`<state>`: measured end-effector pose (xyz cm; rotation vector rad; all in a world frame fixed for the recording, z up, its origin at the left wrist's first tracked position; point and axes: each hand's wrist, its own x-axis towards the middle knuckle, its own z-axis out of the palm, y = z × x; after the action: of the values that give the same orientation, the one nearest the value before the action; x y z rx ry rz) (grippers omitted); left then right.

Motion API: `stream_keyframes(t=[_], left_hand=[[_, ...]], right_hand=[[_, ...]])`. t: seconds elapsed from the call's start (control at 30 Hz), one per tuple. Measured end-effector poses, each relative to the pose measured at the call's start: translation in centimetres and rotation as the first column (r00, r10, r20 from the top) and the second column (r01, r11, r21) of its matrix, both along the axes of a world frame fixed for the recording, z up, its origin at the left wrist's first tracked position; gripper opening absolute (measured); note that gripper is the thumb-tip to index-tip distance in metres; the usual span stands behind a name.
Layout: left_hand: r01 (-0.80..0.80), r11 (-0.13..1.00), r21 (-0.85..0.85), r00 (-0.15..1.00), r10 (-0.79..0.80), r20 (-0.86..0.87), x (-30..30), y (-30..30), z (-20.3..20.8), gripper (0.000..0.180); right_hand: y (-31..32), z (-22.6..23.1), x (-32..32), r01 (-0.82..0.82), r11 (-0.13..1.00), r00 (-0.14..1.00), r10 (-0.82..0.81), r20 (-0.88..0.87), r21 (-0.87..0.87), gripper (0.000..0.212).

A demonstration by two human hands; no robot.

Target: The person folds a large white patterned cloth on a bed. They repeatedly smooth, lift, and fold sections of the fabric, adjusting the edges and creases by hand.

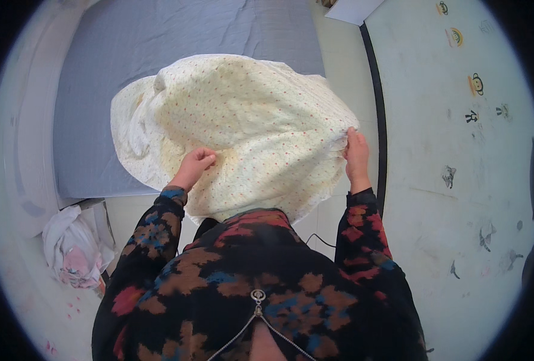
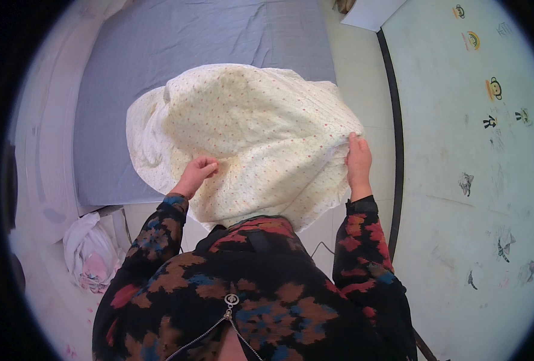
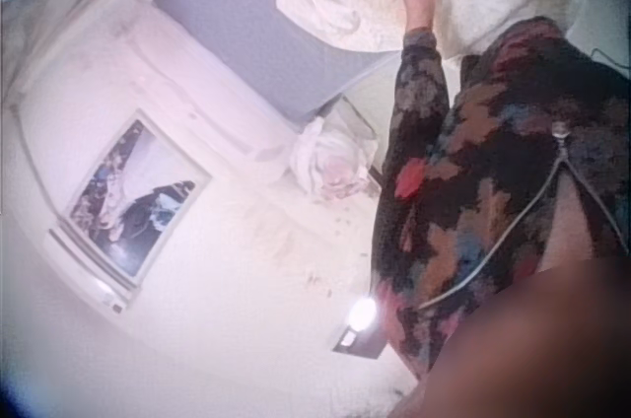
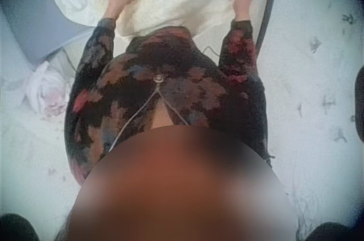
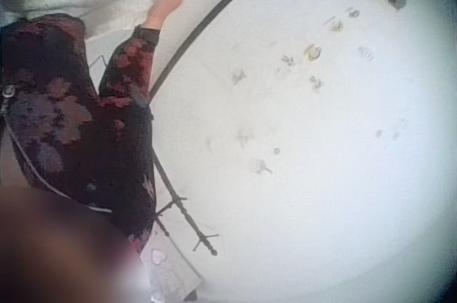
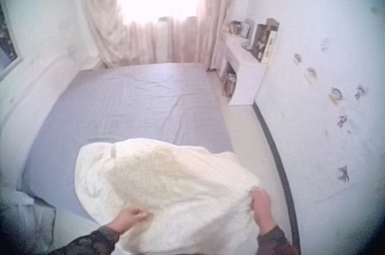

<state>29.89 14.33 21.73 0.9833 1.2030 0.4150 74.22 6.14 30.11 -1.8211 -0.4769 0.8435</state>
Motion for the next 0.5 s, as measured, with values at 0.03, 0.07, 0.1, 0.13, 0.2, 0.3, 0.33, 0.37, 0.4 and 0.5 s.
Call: stream_keyframes(t=[0.03,0.07,0.1,0.13,0.2,0.3,0.33,0.37,0.4,0.5], left_hand=[[0.017,1.0,0.002,1.0,-0.017,0.012,0.3,-0.5,1.0,0.014],[0.031,1.0,-0.003,0.999,-0.031,0.009,0.5,-0.9,1.9,0.014],[0.054,0.998,0.025,0.998,-0.055,0.025,0.8,-1.2,2.6,0.015],[0.085,0.996,0.03,0.996,-0.085,0.019,1.0,-1.5,3.2,0.015],[0.143,0.988,0.049,0.99,-0.143,-0.004,1.1,-1.7,4.2,0.016],[0.2,0.979,0.048,0.979,-0.201,0.026,1.8,-1.7,5.0,0.016],[0.209,0.976,0.053,0.976,-0.212,0.045,1.9,-1.5,5.0,0.016],[0.225,0.973,0.061,0.971,-0.229,0.068,2.2,-1.3,5.0,0.016],[0.233,0.97,0.064,0.968,-0.238,0.082,2.3,-1.2,5.0,0.016],[0.294,0.954,0.057,0.95,-0.298,0.096,2.8,-0.6,5.0,0.016]], right_hand=[[-0.3,-0.3,-0.2,-0.037,0.999,0.994,0.04,0.103,-0.03,0.033],[-0.6,-0.6,-0.4,-0.038,0.994,0.978,0.058,0.2,-0.102,0.033],[-0.8,-0.8,-0.4,-0.071,0.994,0.924,0.098,0.369,-0.086,0.032],[-1.1,-0.9,-0.6,-0.068,0.992,0.845,0.115,0.523,-0.107,0.03],[-1.4,-0.8,-0.5,-0.114,0.979,0.729,0.199,0.655,-0.171,0.027],[-1.6,0.4,-0.3,-0.207,0.939,0.711,0.336,0.618,-0.273,0.024],[-1.5,0.9,-0.4,-0.203,0.938,0.724,0.336,0.602,-0.279,0.024],[-1.5,1.4,-0.3,-0.197,0.937,0.745,0.335,0.577,-0.29,0.024],[-1.6,2.0,-0.3,-0.167,0.955,0.809,0.275,0.519,-0.247,0.025],[-2.4,3.6,0.0,-0.056,0.973,0.944,0.125,0.305,-0.225,0.027]])
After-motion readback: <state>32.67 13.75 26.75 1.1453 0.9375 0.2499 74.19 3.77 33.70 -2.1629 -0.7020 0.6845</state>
